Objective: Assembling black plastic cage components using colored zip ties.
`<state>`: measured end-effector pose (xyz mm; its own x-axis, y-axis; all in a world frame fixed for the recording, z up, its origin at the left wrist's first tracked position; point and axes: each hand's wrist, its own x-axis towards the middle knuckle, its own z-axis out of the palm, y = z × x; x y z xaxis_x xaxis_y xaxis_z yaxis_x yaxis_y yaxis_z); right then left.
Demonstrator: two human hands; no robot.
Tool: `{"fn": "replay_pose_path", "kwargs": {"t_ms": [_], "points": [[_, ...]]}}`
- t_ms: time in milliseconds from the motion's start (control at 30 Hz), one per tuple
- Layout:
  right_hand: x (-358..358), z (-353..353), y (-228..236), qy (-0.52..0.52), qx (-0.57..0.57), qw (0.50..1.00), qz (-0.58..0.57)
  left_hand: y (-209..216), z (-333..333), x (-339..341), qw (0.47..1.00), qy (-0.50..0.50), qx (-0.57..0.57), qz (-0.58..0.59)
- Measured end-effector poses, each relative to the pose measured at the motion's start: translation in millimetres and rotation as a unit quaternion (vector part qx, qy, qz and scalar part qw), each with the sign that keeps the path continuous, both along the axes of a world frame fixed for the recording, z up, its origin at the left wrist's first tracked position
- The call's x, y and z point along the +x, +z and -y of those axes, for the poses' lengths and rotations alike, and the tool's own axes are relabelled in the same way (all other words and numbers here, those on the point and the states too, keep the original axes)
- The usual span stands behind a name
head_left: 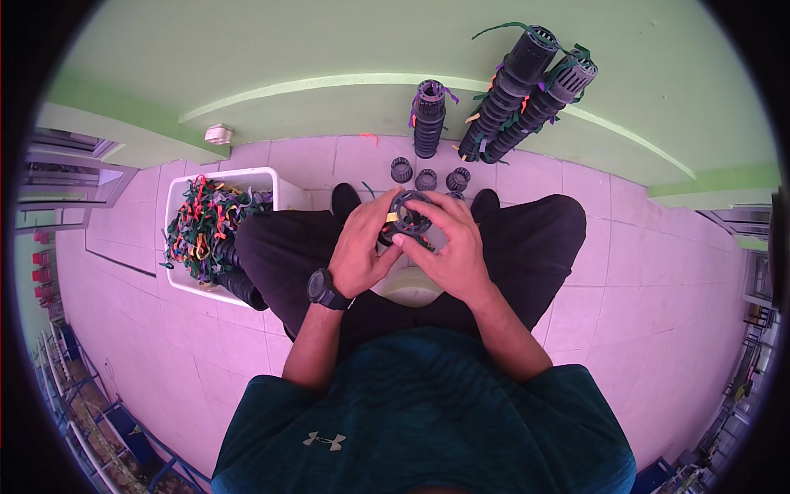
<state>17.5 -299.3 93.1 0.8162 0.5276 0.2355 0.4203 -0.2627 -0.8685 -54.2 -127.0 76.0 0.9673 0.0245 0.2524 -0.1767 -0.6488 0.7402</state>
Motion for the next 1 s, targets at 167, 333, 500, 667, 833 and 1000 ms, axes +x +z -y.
{"fn": "replay_pose_path", "kwargs": {"t_ms": [167, 333, 500, 667, 833, 1000], "points": [[15, 13, -10, 0.080, 0.021, 0.994, -0.076, 11, 0, 2, 0.999, -0.026, 0.030, 0.015], [21, 14, -14, 0.139, 0.022, 0.983, -0.116, 13, 4, -1, 0.997, -0.041, 0.060, 0.020], [22, 18, -9, 0.162, 0.004, 0.984, -0.072, 8, 6, -6, 0.996, -0.031, 0.077, 0.022], [7, 18, -3, 0.067, -0.036, 0.996, 0.048, 8, 11, -8, 0.997, -0.016, 0.078, 0.019], [3, 25, -5, 0.007, -0.144, 0.980, 0.138, 0, 26, -15, 0.999, 0.033, 0.012, 0.010], [15, 35, -10, -0.042, -0.054, 0.996, 0.054, 5, 31, -17, 0.997, 0.079, 0.011, -0.002]]}}
